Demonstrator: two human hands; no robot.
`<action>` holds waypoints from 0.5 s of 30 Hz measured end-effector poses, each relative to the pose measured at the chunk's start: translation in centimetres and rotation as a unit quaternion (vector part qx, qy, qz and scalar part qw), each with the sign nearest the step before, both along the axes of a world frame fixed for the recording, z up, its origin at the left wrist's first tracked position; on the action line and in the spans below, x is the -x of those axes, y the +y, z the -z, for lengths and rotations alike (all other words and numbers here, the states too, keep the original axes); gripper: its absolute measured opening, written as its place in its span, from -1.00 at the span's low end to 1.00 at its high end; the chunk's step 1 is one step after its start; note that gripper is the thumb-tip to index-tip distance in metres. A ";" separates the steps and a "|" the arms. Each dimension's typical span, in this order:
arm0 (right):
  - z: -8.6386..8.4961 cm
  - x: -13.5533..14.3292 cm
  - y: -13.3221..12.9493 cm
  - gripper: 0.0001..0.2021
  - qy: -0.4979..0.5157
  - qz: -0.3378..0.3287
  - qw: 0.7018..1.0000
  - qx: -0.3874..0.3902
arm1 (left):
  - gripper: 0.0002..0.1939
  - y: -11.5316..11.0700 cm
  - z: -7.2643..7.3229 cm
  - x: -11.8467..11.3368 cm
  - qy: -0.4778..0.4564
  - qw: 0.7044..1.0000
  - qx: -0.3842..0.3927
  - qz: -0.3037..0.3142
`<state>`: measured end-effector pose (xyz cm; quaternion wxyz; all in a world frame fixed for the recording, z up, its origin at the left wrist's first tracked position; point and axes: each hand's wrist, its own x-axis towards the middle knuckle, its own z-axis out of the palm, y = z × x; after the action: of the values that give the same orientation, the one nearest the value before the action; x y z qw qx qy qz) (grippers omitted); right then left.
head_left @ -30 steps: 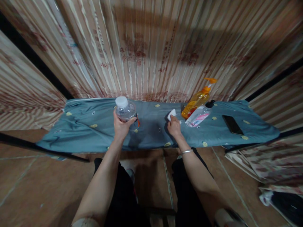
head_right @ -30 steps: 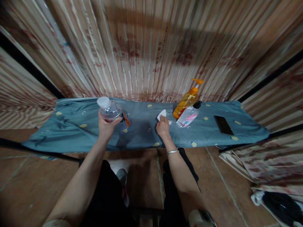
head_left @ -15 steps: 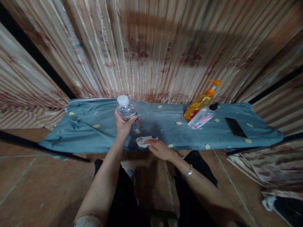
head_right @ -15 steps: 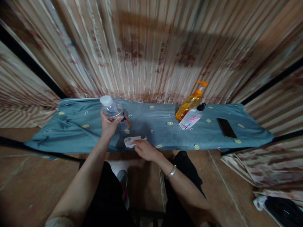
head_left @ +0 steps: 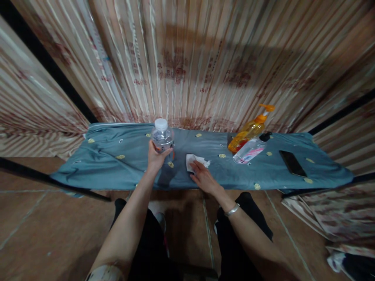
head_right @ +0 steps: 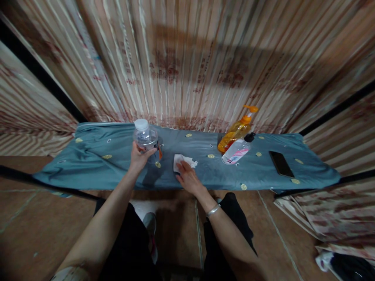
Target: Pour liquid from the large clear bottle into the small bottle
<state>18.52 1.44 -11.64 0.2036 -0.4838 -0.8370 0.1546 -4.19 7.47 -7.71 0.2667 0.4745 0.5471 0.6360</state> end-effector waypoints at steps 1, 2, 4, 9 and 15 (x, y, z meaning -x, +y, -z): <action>-0.3 0.1 -0.3 -0.51 -0.019 0.003 1.000 -0.008 | -0.34 0.0 0.1 0.1 0.013 1.000 0.007 -0.004; -0.7 0.0 -0.5 -0.50 -0.034 0.009 0.999 -0.018 | -0.35 0.0 0.1 0.2 0.023 1.000 0.010 -0.005; -1.7 -0.2 -1.0 -0.51 -0.053 0.030 0.998 -0.031 | -0.37 0.0 0.2 0.4 0.033 0.999 0.006 -0.002; -3.4 -1.6 -1.6 -0.56 -0.039 0.048 0.997 -0.040 | -0.38 0.2 0.7 0.6 0.047 0.999 0.010 0.002; -4.7 -3.6 -3.2 -0.57 0.018 0.073 0.997 -0.021 | -0.38 0.3 0.9 0.3 0.051 0.998 0.030 0.020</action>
<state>22.08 -1.79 -6.92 0.2398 -0.5363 -0.7987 0.1304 -4.53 7.74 -8.59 0.2656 0.5084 0.5693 0.5889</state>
